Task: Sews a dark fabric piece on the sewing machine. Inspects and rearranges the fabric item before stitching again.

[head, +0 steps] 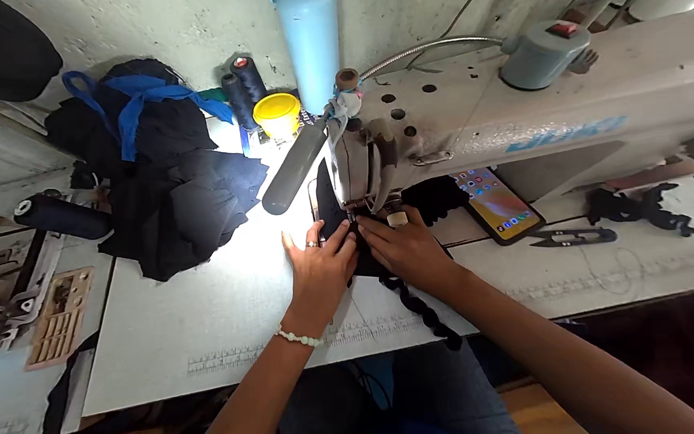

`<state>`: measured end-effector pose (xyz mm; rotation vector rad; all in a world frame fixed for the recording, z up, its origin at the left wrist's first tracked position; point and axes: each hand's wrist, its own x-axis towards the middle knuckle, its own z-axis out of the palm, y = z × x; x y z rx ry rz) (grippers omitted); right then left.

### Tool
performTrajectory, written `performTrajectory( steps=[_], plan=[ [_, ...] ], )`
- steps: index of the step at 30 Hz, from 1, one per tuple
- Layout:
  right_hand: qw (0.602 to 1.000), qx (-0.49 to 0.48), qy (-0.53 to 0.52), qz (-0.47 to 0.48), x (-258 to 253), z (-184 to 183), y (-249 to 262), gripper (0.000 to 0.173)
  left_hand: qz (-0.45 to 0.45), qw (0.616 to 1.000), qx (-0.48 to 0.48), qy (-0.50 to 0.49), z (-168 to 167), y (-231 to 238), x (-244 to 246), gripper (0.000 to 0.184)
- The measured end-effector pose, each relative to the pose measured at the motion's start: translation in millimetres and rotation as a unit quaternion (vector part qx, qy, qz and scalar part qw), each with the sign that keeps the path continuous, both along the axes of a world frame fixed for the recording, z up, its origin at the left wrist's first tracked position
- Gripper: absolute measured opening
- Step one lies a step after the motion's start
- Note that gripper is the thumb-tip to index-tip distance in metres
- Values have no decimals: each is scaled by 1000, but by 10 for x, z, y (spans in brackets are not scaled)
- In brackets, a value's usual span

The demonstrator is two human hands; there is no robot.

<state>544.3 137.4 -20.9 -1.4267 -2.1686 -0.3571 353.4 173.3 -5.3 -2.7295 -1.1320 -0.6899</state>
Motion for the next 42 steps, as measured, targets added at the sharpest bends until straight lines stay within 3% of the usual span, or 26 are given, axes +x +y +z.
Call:
performTrajectory(
  steps=[11, 16, 20, 24, 29, 32, 36, 37, 38, 42],
  plan=[
    [1000, 1, 19, -4, 51, 10, 208, 25, -6, 998, -50, -22, 22, 207, -6, 25],
    [998, -19, 57, -20, 42, 8, 223, 25, -30, 999, -3, -44, -37, 227, 3, 21],
    [990, -32, 124, -62, -89, 129, -4, 25, -67, 996, 24, -62, -60, 214, 22, 14],
    [981, -73, 130, -126, -316, 259, -407, 32, -81, 993, -19, -88, -59, 226, 15, 16],
    [963, -84, 196, -165, -373, 210, -490, 9, -62, 985, -105, -126, -36, 219, -5, 17],
    [917, -174, 320, -164, -337, 398, -437, 12, -34, 982, -133, -127, -4, 220, -6, 21],
    [761, -332, 545, -114, -202, 655, -280, 22, -19, 985, -124, -114, 71, 223, 59, 18],
    [744, -339, 567, -104, -181, 661, -241, 26, -17, 987, -118, -109, 93, 222, 89, 16],
    [754, -330, 558, -102, -164, 640, -212, 29, -14, 988, -110, -105, 114, 223, 121, 15],
    [932, -187, 281, -131, -161, 517, -180, 29, -17, 991, -86, -98, 132, 241, 192, 12]
  ],
)
